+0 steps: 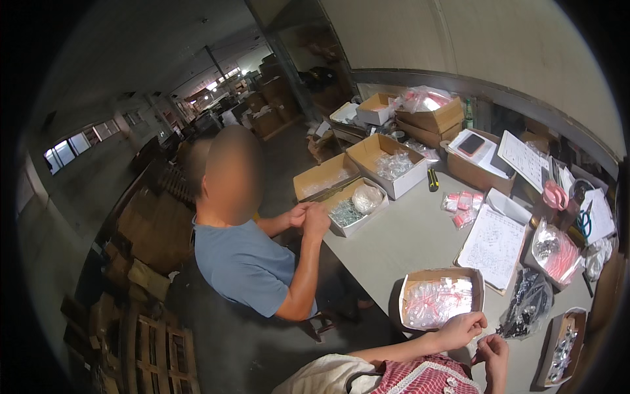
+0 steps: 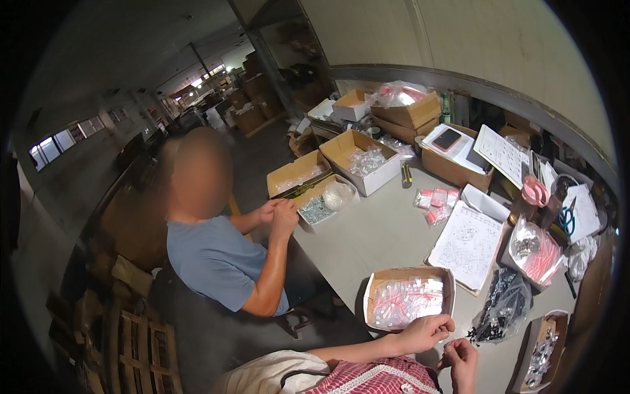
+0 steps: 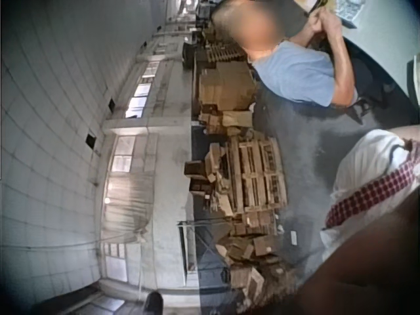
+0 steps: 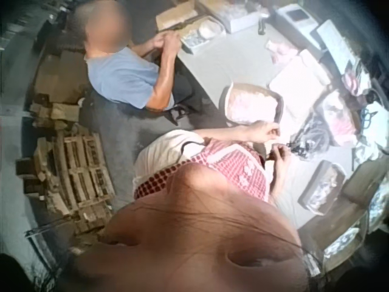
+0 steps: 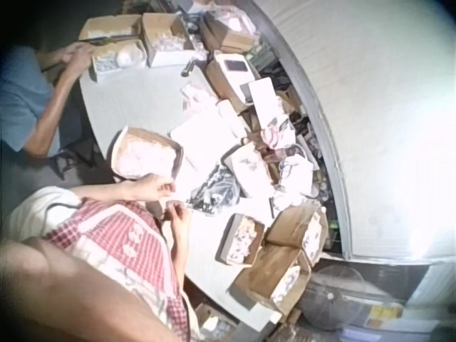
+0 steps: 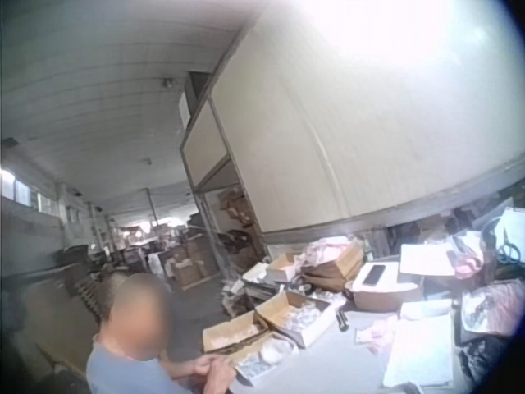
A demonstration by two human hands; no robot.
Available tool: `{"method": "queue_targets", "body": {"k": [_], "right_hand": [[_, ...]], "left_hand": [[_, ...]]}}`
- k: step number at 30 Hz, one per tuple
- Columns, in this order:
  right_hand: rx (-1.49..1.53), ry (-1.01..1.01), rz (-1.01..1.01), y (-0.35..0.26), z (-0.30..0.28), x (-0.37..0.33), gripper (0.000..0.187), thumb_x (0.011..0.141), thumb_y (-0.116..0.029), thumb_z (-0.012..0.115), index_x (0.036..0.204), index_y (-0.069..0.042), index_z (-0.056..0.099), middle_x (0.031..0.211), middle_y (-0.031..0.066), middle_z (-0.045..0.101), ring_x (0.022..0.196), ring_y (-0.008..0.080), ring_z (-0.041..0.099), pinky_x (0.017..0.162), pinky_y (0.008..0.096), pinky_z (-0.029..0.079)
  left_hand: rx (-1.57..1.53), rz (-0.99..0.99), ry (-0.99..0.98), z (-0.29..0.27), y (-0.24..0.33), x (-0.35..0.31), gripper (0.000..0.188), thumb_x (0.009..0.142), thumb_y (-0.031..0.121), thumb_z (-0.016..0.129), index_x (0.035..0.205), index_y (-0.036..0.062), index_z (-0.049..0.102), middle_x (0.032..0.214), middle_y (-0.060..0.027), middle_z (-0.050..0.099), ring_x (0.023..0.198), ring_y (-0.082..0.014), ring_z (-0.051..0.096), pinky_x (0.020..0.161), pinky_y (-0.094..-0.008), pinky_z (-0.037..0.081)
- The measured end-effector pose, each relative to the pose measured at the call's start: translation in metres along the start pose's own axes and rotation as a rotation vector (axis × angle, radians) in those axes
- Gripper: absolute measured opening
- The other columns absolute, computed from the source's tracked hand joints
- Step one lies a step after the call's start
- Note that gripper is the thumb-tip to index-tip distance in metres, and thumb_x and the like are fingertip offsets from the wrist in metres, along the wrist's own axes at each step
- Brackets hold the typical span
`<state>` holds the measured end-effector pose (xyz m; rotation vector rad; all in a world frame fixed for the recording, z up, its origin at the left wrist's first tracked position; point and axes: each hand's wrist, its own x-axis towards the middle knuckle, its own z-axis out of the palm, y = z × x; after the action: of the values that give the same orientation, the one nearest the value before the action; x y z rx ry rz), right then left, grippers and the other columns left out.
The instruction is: The person picks up small metal components from various boxes on a table, including black plastic-like parts and metallic fasteners, and places them into different containers.
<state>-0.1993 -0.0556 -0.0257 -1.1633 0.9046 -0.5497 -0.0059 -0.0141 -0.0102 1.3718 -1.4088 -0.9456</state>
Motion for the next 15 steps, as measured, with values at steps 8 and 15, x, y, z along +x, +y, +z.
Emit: {"method": "queue_targets", "body": {"k": [8, 15], "right_hand": [[-0.032, -0.047, -0.082, 0.01, -0.003, 0.002, 0.016, 0.094, -0.01, 0.06, 0.087, -0.002, 0.047, 0.063, 0.0076, 0.055, 0.041, 0.017, 0.053, 0.036, 0.0288, 0.045], [-0.127, 0.069, -0.164, 0.007, -0.003, 0.004, 0.02, 0.093, -0.011, 0.062, 0.081, -0.004, 0.047, 0.056, 0.0026, 0.051, 0.038, 0.01, 0.045, 0.034, 0.0254, 0.035]], "left_hand": [[0.008, 0.005, 0.066, 0.002, -0.002, -0.003, 0.022, 0.085, 0.001, 0.063, 0.106, 0.0012, 0.055, 0.089, -0.0115, 0.062, 0.083, -0.0254, 0.065, 0.076, -0.036, 0.053], [0.157, 0.181, 0.173, 0.001, 0.008, -0.002, 0.021, 0.085, 0.005, 0.065, 0.103, 0.0007, 0.055, 0.09, -0.0124, 0.061, 0.087, -0.0281, 0.063, 0.078, -0.0372, 0.051]]}}
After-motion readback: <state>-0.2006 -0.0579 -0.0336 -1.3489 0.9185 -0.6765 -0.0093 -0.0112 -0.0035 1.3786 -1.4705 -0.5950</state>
